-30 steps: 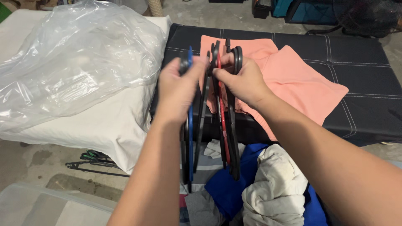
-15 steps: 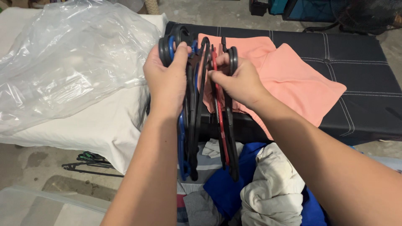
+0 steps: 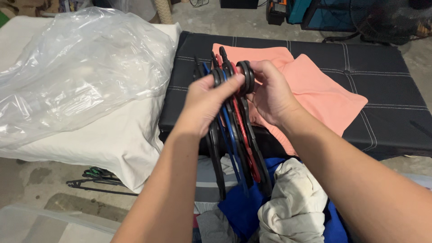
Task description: The person hangs various pieces of clothing, including a grey shirt, a beige shirt, a blue shirt, a black shirt, and a striped shirt, onto hangers. They then gather the hangers and place them on a nearby surface.
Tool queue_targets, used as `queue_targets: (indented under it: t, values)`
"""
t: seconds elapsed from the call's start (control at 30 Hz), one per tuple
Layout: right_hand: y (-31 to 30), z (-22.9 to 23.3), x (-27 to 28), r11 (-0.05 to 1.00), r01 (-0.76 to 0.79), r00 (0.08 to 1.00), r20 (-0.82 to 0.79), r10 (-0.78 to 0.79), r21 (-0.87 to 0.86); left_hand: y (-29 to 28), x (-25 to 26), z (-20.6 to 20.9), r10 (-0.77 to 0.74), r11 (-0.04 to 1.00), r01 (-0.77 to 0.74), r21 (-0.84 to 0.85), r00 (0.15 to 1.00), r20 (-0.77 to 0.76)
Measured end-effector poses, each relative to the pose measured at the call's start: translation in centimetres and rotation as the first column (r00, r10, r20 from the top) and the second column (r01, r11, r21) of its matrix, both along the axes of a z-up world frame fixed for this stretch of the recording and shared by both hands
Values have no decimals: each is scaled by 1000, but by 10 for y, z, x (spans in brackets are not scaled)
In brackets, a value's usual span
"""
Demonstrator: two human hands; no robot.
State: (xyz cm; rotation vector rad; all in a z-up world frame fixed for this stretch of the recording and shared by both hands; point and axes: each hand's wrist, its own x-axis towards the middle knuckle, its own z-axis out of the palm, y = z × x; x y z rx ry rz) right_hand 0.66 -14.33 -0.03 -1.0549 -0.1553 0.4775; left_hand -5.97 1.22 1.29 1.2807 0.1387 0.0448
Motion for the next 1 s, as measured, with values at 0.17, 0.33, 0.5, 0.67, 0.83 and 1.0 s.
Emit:
queue_targets:
  t: [0.17, 0.33, 0.5, 0.67, 0.83, 1.0]
  values:
    - [8, -17, -3, 990, -26, 999, 37, 21, 139, -19, 7, -5, 25, 997, -27, 66, 999, 42]
    - [3, -12, -5, 998, 61, 998, -4, -61, 35, -29, 8, -4, 116, 990, -123, 67, 989, 92]
    - [-17, 2, -32, 986, -35, 991, 122, 55, -164, -43, 4, 5, 262, 946, -278, 167, 958, 115]
    - [-41, 7, -91, 617, 240, 676, 585, 448, -749, -66, -3, 22, 327, 945, -325, -34, 936, 127]
    - [-36, 11, -108, 253, 293, 921, 343, 185, -922, -95, -16, 34, 314, 949, -302, -88, 923, 223]
    - [-65, -10, -112, 394, 533, 732, 642, 229, -749, -104, -42, 39, 209, 952, -265, 151, 928, 310]
